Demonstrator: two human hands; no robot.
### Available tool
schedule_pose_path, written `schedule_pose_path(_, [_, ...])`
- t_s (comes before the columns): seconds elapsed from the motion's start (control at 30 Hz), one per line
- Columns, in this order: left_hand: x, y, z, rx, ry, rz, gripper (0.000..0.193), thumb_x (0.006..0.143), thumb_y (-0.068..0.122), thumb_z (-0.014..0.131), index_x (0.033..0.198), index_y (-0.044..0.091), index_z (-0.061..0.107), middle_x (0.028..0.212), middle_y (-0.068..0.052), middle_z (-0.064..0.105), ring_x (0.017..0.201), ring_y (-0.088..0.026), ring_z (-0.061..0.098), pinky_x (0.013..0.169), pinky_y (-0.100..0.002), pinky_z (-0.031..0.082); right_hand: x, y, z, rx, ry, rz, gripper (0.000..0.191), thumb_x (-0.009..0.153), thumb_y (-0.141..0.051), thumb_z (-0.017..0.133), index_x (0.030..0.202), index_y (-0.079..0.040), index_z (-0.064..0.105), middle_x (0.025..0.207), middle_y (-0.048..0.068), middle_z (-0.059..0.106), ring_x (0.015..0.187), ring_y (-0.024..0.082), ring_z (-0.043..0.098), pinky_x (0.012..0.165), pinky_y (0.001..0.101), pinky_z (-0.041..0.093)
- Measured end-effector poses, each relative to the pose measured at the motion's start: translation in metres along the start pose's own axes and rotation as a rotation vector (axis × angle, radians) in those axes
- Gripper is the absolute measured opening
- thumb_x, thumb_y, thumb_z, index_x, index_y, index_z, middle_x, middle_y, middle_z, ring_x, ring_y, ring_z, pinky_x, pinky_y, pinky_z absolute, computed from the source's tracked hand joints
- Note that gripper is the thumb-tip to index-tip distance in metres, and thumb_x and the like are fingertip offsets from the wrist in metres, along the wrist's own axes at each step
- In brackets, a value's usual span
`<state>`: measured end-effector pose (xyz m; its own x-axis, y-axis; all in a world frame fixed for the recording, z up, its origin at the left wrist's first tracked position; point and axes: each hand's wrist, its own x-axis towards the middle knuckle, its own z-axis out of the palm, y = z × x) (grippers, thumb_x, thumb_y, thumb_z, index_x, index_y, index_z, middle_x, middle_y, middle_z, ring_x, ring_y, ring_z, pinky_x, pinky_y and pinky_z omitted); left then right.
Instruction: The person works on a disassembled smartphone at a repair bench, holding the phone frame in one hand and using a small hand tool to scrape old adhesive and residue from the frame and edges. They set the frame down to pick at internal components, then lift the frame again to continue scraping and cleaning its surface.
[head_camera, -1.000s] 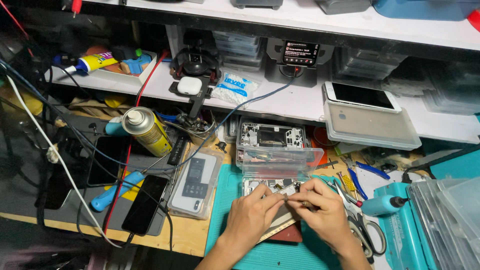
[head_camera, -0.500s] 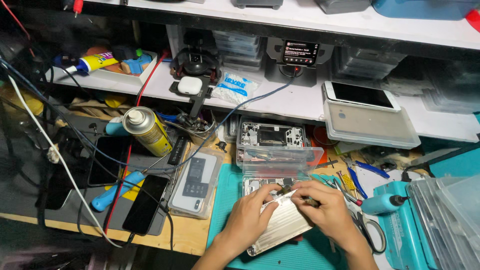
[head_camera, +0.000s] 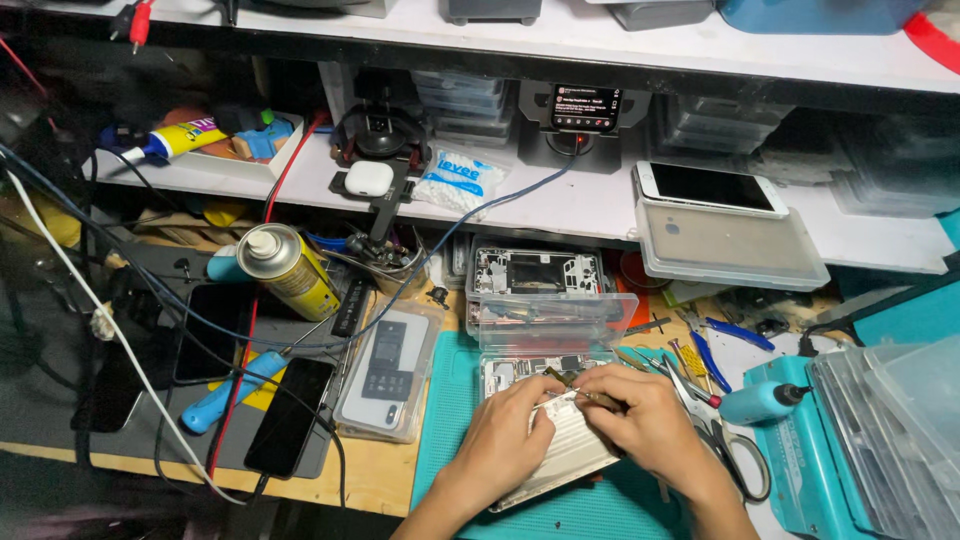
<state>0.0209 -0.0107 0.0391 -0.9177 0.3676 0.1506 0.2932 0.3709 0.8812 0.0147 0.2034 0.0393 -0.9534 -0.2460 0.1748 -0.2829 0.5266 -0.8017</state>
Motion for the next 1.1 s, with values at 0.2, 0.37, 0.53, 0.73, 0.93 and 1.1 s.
schedule_pose_path(0.2, [-0.001,0.002,-0.004,-0.049,-0.034,-0.003,0.037,0.081,0.003,0.056,0.118,0.0,0.062,0.108,-0.021,0.071,0.102,-0.037,0.069,0.088,-0.045,0.053,0.0,-0.002,0.001,-0.01,0.016,0.023,0.019,0.074,-0.005,0.073,0.092,0.0,0.077,0.094,0.009,0.08,0.069,0.019,0.075,0.063,0.0286,0.059])
schedule_pose_path(0.37, [-0.001,0.004,-0.004,-0.025,0.008,0.051,0.027,0.087,0.009,0.062,0.112,-0.001,0.064,0.107,-0.022,0.072,0.101,-0.039,0.069,0.088,-0.046,0.054,0.002,-0.004,0.004,-0.037,0.054,-0.043,0.019,0.075,-0.006,0.074,0.092,0.0,0.076,0.091,0.009,0.079,0.07,0.02,0.075,0.064,0.0292,0.058])
schedule_pose_path(0.53, [0.002,0.004,0.0,0.015,0.071,0.044,0.02,0.09,0.016,0.066,0.103,0.001,0.066,0.098,-0.021,0.073,0.091,-0.041,0.071,0.078,-0.047,0.055,0.001,-0.003,0.008,-0.029,0.078,-0.037,0.018,0.074,-0.006,0.075,0.091,0.001,0.075,0.09,0.009,0.079,0.069,0.022,0.075,0.063,0.0303,0.058])
schedule_pose_path(0.73, [0.006,-0.002,0.008,0.123,0.105,0.039,0.016,0.09,0.018,0.068,0.094,0.003,0.064,0.086,-0.02,0.073,0.076,-0.043,0.069,0.067,-0.05,0.054,-0.002,-0.001,0.013,-0.037,0.074,-0.029,0.016,0.075,-0.006,0.074,0.09,0.0,0.074,0.088,0.01,0.078,0.07,0.023,0.075,0.065,0.0306,0.059])
schedule_pose_path(0.93, [0.006,-0.009,0.008,0.194,0.098,0.032,0.017,0.09,0.019,0.069,0.09,0.003,0.063,0.082,-0.02,0.073,0.07,-0.044,0.068,0.063,-0.052,0.052,-0.001,-0.006,0.014,-0.037,0.09,-0.014,0.021,0.077,-0.007,0.073,0.097,-0.002,0.076,0.094,0.009,0.08,0.075,0.021,0.076,0.068,0.0307,0.059])
schedule_pose_path(1.1, [0.006,-0.013,0.003,0.143,0.144,-0.049,0.017,0.087,0.019,0.072,0.09,0.003,0.067,0.075,-0.022,0.071,0.07,-0.042,0.07,0.064,-0.049,0.054,0.001,-0.01,0.01,0.014,0.117,0.299,0.031,0.081,-0.016,0.079,0.11,-0.005,0.078,0.084,0.009,0.079,0.068,0.013,0.066,0.063,0.0299,0.053])
